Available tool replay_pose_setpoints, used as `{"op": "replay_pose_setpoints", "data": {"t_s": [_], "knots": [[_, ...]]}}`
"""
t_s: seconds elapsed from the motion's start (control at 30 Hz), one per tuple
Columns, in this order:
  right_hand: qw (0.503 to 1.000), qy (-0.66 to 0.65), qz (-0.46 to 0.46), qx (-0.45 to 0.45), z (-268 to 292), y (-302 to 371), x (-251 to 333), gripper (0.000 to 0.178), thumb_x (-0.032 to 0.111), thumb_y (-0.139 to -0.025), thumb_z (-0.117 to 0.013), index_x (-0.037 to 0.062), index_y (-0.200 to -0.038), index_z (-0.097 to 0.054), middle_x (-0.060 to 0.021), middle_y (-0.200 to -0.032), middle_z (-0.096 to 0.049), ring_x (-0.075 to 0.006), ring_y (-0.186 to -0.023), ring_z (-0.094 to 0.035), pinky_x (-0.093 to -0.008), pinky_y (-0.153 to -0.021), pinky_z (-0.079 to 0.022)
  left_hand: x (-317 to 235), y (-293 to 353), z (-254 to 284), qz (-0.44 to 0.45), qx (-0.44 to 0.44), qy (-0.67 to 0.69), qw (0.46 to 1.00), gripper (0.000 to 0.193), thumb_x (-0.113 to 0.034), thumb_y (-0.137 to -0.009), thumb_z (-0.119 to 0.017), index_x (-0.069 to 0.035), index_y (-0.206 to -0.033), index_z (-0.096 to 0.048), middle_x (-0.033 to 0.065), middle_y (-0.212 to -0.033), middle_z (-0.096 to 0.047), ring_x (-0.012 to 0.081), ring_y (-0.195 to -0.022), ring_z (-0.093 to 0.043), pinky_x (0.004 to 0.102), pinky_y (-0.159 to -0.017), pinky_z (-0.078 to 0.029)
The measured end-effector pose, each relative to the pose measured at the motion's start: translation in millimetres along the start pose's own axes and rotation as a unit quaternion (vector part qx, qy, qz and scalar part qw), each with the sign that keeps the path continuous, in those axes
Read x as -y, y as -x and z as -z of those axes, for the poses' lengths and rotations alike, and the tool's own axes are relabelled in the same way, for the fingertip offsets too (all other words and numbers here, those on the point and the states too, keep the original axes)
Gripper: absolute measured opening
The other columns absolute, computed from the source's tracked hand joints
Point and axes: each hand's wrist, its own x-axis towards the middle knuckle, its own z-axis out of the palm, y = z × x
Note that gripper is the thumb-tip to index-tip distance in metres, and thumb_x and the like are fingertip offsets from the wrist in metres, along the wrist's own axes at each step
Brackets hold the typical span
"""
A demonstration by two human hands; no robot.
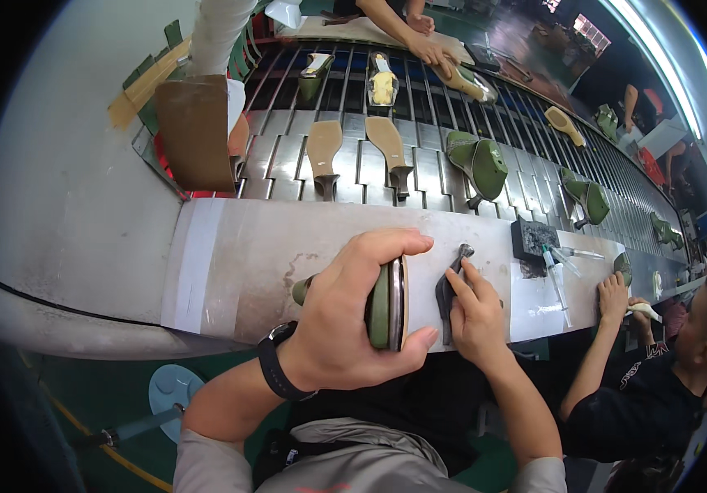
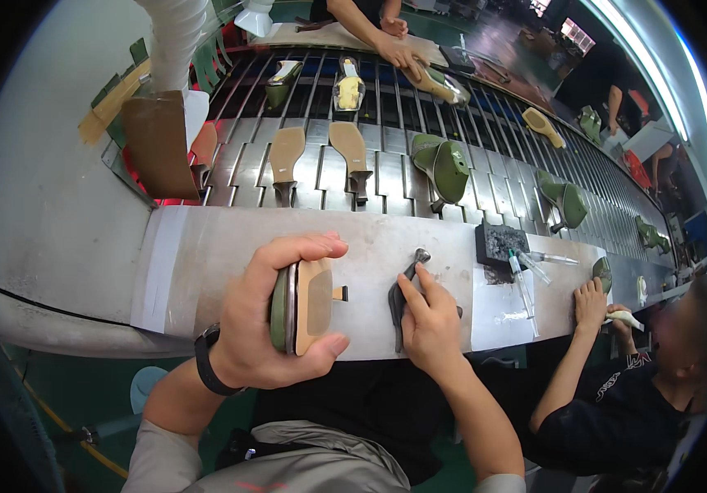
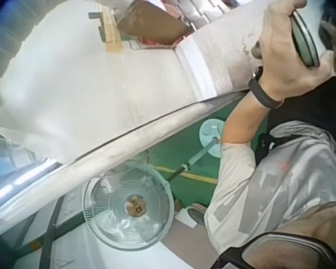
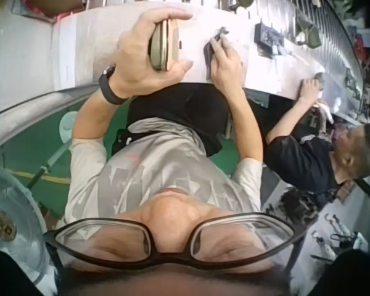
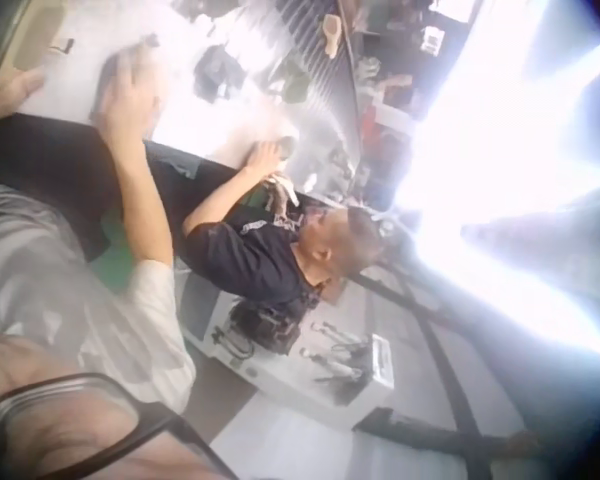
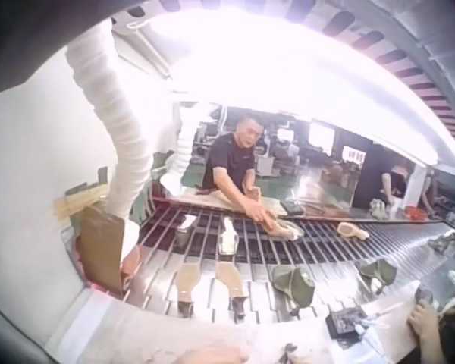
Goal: The person assembles high-heeled shoes by taking shoe uppers on lasts and soles from the conveyor, attaching and pressing the soles onto the shoe uppers by hand, and tapping along the edges with a hammer before placing them back onto the conveyor.
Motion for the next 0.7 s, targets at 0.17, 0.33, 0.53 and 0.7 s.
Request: {"op": "replay_pose_setpoints", "data": {"t_s": [0.17, 0.33, 0.53, 0.7], "knots": [[0.997, 0.073, 0.011, 0.009, 3.0, -7.4, 14.0, 0.061, -0.005, -0.082, -0.064, 0.0061, -0.142, -0.067, -0.0261, -0.137, -0.065, -0.0416, -0.112, -0.067, -0.0473, -0.095, -0.054, -2.7, 2.4, -2.9, -0.024, -0.005, -0.021, 0.999, 0.075, -0.008, -0.073, -0.085, 0.001, -0.140, -0.051, 0.0198, -0.133, -0.065, 0.0344, -0.129, -0.064, 0.0430, -0.112, -0.049], [0.983, -0.141, -0.110, 0.045, 36.0, -13.1, 25.3, 0.047, 0.001, -0.081, -0.076, 0.0042, -0.128, -0.071, -0.0176, -0.102, -0.073, -0.0336, -0.087, -0.071, -0.0377, -0.076, -0.056, 1.0, 2.0, -5.9, -0.026, -0.004, -0.022, 0.999, 0.073, -0.009, -0.073, -0.084, 0.000, -0.138, -0.053, 0.0184, -0.130, -0.065, 0.0340, -0.123, -0.066, 0.0421, -0.107, -0.051], [0.961, -0.244, 0.075, -0.106, 150.9, -23.9, 121.9, 0.041, 0.018, -0.081, -0.091, 0.0005, -0.114, -0.076, -0.0222, -0.109, -0.071, -0.0342, -0.093, -0.074, -0.0376, -0.081, -0.062, -3.1, -1.5, -12.0, -0.052, -0.015, -0.049, 0.997, 0.074, -0.008, -0.069, -0.085, 0.000, -0.136, -0.054, 0.0184, -0.125, -0.066, 0.0370, -0.115, -0.067, 0.0438, -0.098, -0.055], [0.926, -0.336, 0.162, 0.062, 173.6, -35.2, 122.5, 0.051, 0.030, -0.092, -0.086, -0.0028, -0.124, -0.063, -0.0329, -0.128, -0.067, -0.0543, -0.114, -0.071, -0.0553, -0.096, -0.062, -0.7, -1.0, -16.3, -0.055, -0.026, -0.084, 0.995, 0.069, -0.011, -0.070, -0.086, 0.001, -0.131, -0.058, 0.0194, -0.120, -0.067, 0.0406, -0.110, -0.068, 0.0469, -0.094, -0.056]]}}
